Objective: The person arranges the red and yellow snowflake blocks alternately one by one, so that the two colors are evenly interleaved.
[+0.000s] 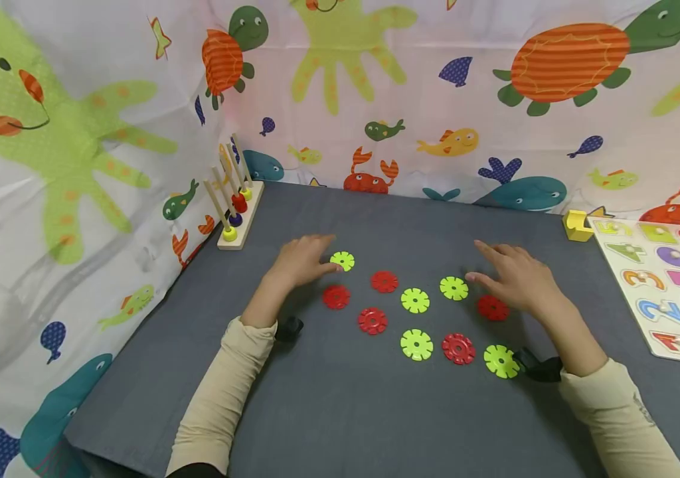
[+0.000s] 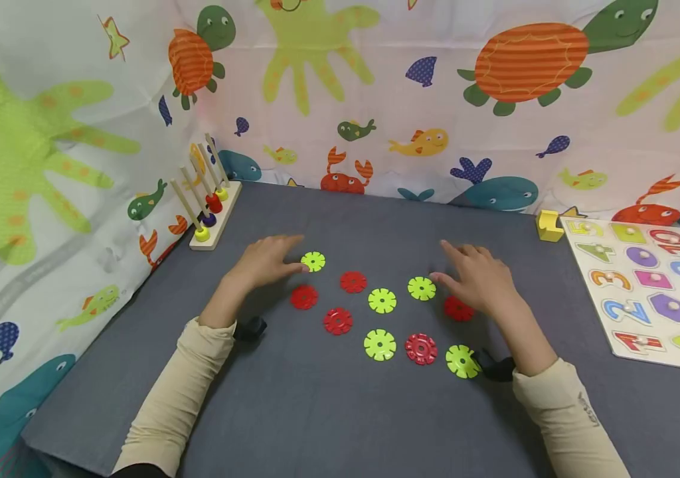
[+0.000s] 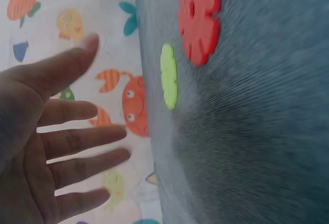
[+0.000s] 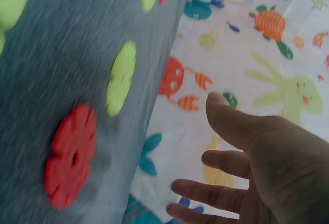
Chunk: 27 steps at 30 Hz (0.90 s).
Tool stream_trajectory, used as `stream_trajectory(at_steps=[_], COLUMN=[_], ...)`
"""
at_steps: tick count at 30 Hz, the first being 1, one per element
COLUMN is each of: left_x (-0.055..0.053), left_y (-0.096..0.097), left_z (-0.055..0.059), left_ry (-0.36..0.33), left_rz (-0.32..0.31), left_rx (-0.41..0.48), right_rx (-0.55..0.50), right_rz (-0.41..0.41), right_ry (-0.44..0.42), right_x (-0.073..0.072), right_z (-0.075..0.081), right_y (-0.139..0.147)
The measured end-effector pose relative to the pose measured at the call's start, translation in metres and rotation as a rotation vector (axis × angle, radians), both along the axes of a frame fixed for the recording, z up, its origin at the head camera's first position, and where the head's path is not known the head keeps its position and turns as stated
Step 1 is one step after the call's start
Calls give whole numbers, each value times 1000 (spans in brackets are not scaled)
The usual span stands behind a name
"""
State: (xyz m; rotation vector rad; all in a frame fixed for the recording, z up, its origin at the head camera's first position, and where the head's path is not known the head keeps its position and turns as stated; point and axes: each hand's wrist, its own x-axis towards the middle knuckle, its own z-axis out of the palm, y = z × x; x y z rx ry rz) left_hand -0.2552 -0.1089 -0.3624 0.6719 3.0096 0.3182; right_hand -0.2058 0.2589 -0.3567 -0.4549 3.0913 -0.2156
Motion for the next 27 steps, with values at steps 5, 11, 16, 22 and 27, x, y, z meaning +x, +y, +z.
stream_trajectory(at_steps=[5, 11, 16, 22, 27], left_x=[8, 10, 7, 4, 4], left_y=[-6, -14, -18, -21, -23], left_z=[-7, -25, -35, -45, -50], left_ry=[-70, -139, -215, -203, -194], left_rz=[-15, -40, -147, -207, -201], left_rx=[90, 153, 225, 230, 295], right_rx=[-73, -185, -248, -291, -303], right_rz=[123, 259, 303, 358, 380], right_ry=[-17, -74, -159, -278, -344], right_x=[-14, -41, -62, -85, -100], right_z=[11, 9, -1, -15, -22], right_y=[-23, -57, -79, -103, -133])
